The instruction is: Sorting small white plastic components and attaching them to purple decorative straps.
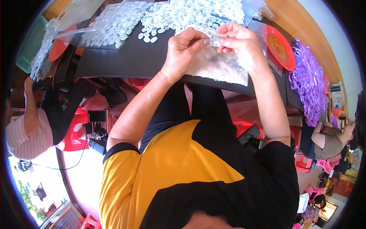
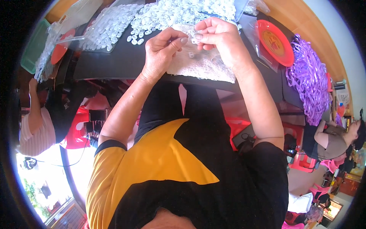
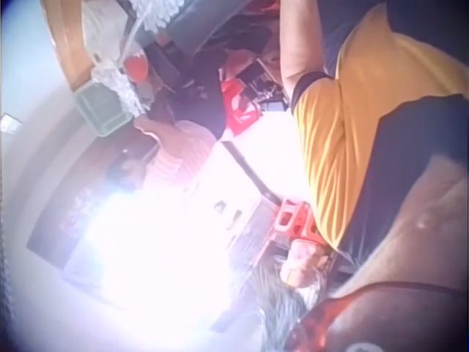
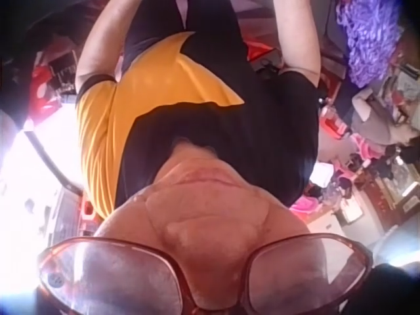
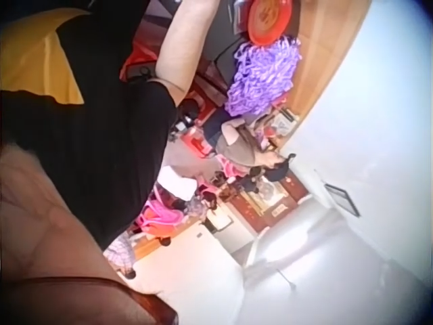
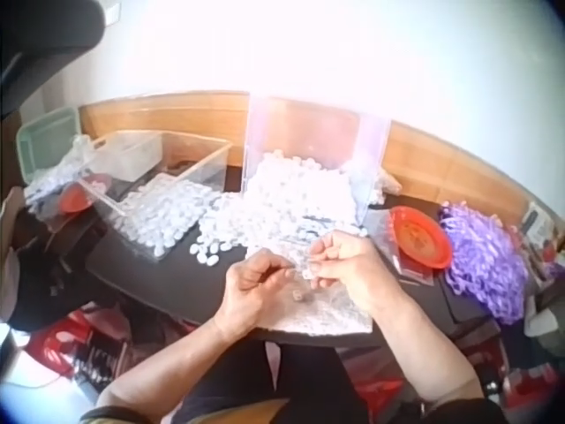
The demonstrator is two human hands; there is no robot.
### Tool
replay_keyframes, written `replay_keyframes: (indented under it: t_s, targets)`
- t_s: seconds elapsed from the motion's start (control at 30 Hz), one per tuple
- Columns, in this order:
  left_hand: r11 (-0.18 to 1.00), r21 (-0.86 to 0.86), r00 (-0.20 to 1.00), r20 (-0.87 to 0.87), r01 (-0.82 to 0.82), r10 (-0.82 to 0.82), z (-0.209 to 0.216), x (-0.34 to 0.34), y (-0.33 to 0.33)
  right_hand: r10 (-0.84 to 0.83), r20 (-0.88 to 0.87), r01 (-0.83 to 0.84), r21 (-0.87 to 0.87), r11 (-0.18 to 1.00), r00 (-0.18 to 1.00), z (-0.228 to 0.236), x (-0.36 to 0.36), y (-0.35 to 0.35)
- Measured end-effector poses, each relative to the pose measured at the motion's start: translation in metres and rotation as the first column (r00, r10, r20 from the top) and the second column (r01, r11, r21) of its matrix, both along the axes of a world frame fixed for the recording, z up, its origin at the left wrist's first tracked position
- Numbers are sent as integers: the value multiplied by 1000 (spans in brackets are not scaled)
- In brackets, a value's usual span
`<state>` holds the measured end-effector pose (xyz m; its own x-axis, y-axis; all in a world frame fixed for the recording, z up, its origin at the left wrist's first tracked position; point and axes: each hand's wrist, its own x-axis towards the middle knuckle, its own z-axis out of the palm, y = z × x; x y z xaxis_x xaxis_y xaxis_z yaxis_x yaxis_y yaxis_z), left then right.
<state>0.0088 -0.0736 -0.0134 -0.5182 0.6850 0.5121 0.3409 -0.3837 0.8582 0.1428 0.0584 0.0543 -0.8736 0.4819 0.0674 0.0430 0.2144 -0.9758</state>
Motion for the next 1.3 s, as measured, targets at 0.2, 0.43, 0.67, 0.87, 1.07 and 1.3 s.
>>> replay_keyframes:
  t_s: [0.2,0.43,0.67,0.87,1.07,1.3]
  targets:
    - [995,26,995,-34,98,-97,-2,1,-1,23,21,-22,-43,999,1000,1,-9,-6]
    - [995,100,986,-166,1,15,1,-1,-2,20,-12,-21,-69,997,1000,-1,-13,-11]
    - [999,33,999,-27,-31,32,-3,2,-1,-15,-19,14,-42,999,1000,-4,-11,-15]
    - [999,-38,1000,-18,-27,26,5,3,-4,11,-96,6,177,984,995,-1,-9,-22]
    - [991,-39,969,216,131,-120,6,0,-5,46,-143,16,406,914,989,-9,-8,-15]
    - [858,46,663,614,511,-428,17,-12,-10,192,-286,98,755,648,939,-2,-10,-18]
